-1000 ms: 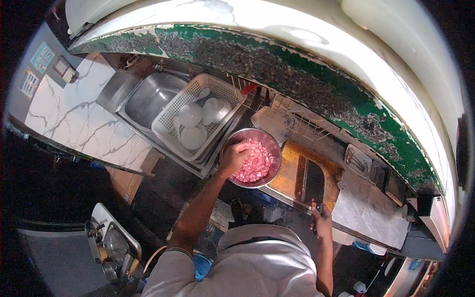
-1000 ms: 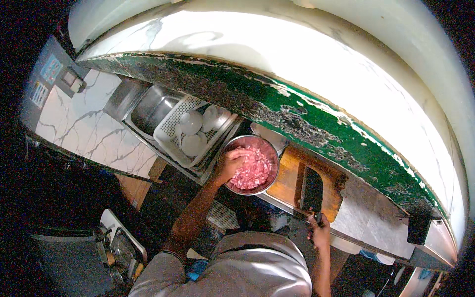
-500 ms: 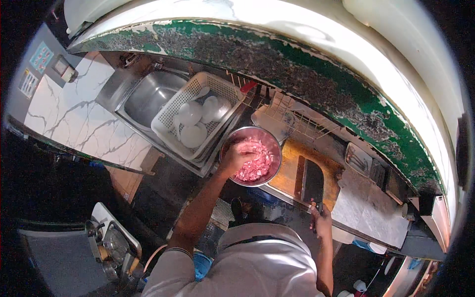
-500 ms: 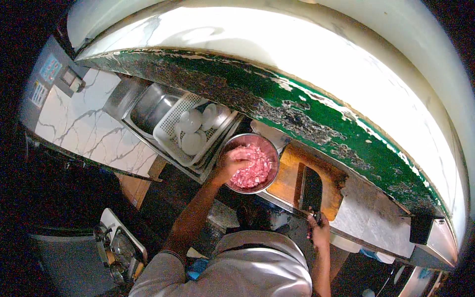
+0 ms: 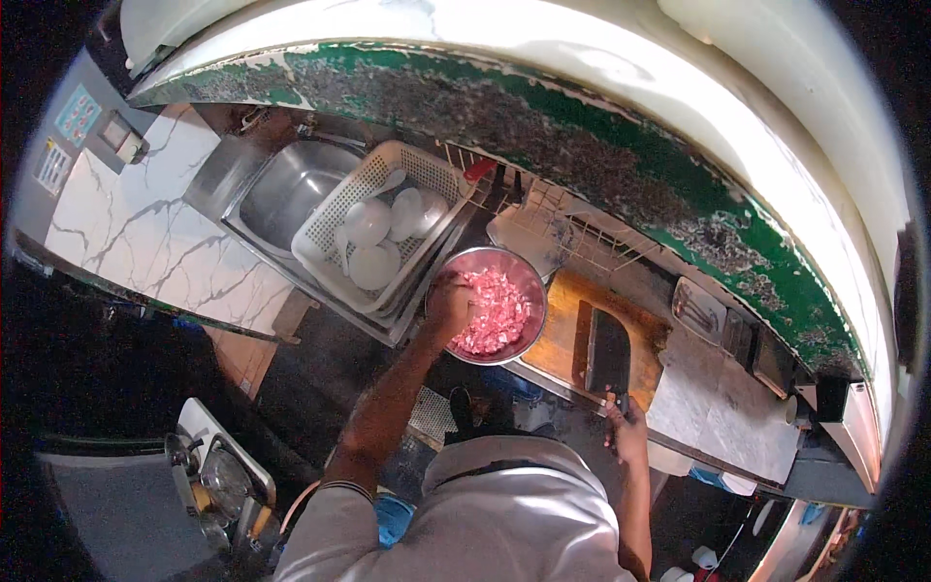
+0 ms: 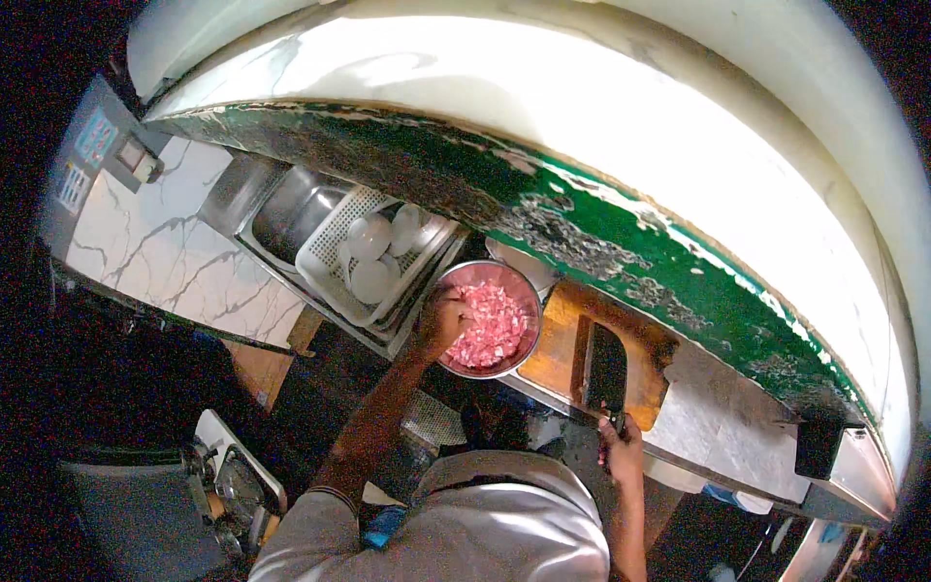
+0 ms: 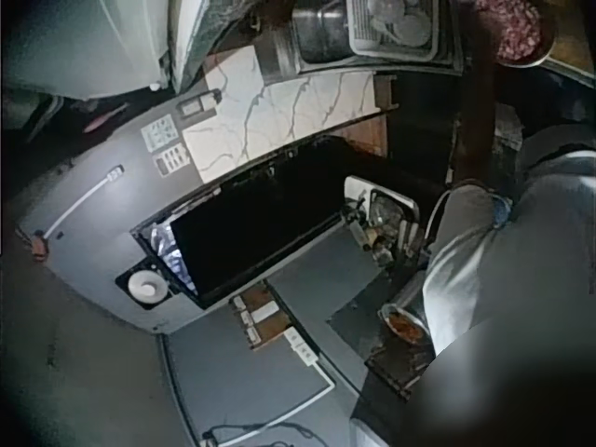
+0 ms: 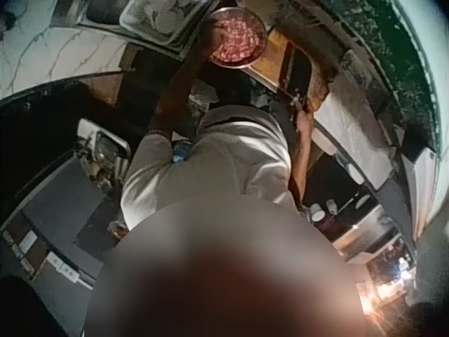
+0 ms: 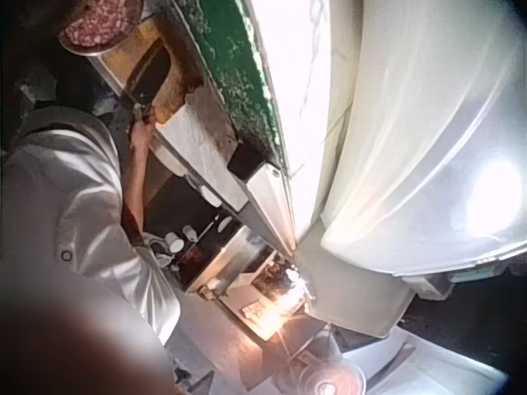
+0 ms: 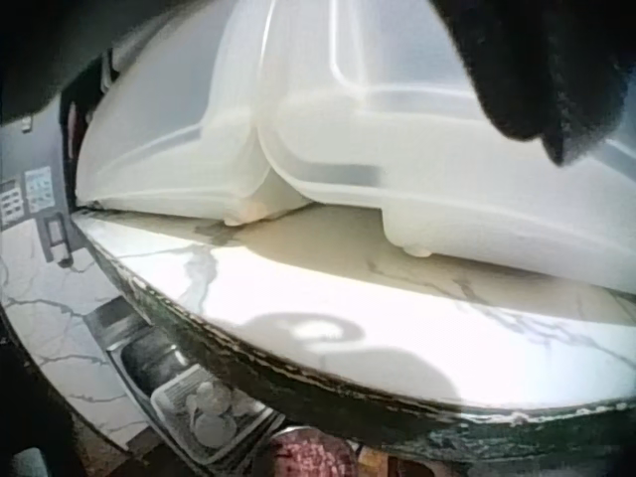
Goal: The person cuts raw meat on a wooden cutting board by hand using a knife, then transfers the pieces into a bowl and onto a plate.
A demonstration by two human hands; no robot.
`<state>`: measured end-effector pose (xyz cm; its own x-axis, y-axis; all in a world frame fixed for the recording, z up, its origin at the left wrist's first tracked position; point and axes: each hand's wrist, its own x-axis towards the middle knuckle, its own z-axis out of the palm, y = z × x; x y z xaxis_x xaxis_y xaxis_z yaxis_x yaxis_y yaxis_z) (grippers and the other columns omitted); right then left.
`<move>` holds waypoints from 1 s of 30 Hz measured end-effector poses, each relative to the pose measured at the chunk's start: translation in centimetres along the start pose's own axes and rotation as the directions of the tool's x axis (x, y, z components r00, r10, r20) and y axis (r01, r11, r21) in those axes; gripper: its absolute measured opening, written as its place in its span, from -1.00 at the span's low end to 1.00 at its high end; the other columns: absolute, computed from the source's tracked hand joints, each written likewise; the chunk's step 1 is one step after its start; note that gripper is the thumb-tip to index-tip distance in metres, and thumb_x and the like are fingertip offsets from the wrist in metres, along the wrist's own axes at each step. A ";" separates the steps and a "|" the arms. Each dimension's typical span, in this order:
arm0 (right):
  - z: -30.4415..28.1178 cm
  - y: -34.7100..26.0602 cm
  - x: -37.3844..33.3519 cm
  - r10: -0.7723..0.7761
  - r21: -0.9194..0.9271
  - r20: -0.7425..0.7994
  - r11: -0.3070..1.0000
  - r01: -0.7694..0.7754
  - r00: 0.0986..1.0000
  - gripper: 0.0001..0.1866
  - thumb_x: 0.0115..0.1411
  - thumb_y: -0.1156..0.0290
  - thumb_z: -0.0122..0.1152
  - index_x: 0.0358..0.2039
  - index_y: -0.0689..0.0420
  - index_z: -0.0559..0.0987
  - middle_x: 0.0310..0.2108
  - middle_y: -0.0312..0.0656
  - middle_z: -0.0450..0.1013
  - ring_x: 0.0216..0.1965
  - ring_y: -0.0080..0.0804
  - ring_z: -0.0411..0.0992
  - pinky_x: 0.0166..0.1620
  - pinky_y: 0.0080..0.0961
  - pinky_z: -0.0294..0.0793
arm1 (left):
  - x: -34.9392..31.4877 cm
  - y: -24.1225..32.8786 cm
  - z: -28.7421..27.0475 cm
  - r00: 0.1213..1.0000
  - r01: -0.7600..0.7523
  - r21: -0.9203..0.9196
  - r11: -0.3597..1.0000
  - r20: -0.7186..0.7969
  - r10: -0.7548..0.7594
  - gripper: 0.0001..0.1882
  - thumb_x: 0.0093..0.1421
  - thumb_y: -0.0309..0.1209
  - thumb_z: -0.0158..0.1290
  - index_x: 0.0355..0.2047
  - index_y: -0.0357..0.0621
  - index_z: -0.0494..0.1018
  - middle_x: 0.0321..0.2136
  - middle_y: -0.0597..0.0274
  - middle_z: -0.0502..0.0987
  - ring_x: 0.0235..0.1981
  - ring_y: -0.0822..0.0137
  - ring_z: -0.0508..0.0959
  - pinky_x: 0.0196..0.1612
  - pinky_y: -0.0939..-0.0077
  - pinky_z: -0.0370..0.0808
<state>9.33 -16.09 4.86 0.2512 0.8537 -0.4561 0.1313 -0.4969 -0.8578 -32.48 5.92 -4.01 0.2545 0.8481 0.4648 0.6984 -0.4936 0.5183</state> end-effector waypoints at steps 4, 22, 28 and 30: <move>0.4 0.0 1.2 -0.016 0.014 0.064 1.000 0.016 0.998 -0.77 0.49 0.24 0.32 0.04 0.05 0.62 -0.59 -0.44 0.30 -0.72 -0.62 0.23 -0.66 -0.56 0.27 | -1.4 -3.1 0.1 0.940 0.042 0.097 0.994 0.333 -0.072 -0.74 0.03 -0.24 0.42 -0.32 -0.10 0.72 -0.25 0.00 0.70 -0.10 -0.06 0.69 0.08 0.00 0.60; -2.7 0.0 0.3 0.027 0.121 0.053 0.992 -0.033 0.998 -0.74 0.44 0.23 0.40 -0.04 0.08 0.57 -0.56 -0.41 0.36 -0.69 -0.61 0.27 -0.65 -0.53 0.28 | -0.2 -0.7 5.9 0.948 0.115 -0.108 0.987 0.309 -0.076 -0.86 0.25 -0.47 0.16 -0.29 -0.21 0.69 -0.32 -0.17 0.71 -0.26 -0.16 0.74 -0.15 0.05 0.64; -3.0 0.1 0.0 -0.011 0.106 0.058 0.994 0.005 0.998 -0.75 0.46 0.23 0.38 0.01 0.07 0.59 -0.55 -0.42 0.36 -0.68 -0.61 0.27 -0.65 -0.54 0.30 | 0.8 3.6 2.3 0.933 0.272 -0.525 0.807 0.350 -0.086 -0.68 0.27 -0.49 0.13 -0.01 -0.19 0.72 -0.11 -0.15 0.74 -0.09 -0.10 0.75 -0.01 0.11 0.66; -3.3 1.3 0.4 0.017 0.061 0.020 0.998 -0.018 1.000 -0.71 0.46 0.23 0.38 0.07 0.06 0.59 -0.55 -0.42 0.36 -0.69 -0.60 0.26 -0.65 -0.53 0.30 | 2.1 6.0 -0.1 0.934 0.135 -0.235 0.963 0.355 -0.045 -0.72 0.28 -0.45 0.16 -0.05 -0.20 0.73 -0.05 -0.09 0.73 -0.04 -0.13 0.71 0.06 0.09 0.62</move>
<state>12.80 -16.90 4.30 0.2343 0.8483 -0.4749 0.0676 -0.5015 -0.8625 -27.77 4.71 0.13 0.4440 0.8824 0.1558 0.5498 -0.4056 0.7302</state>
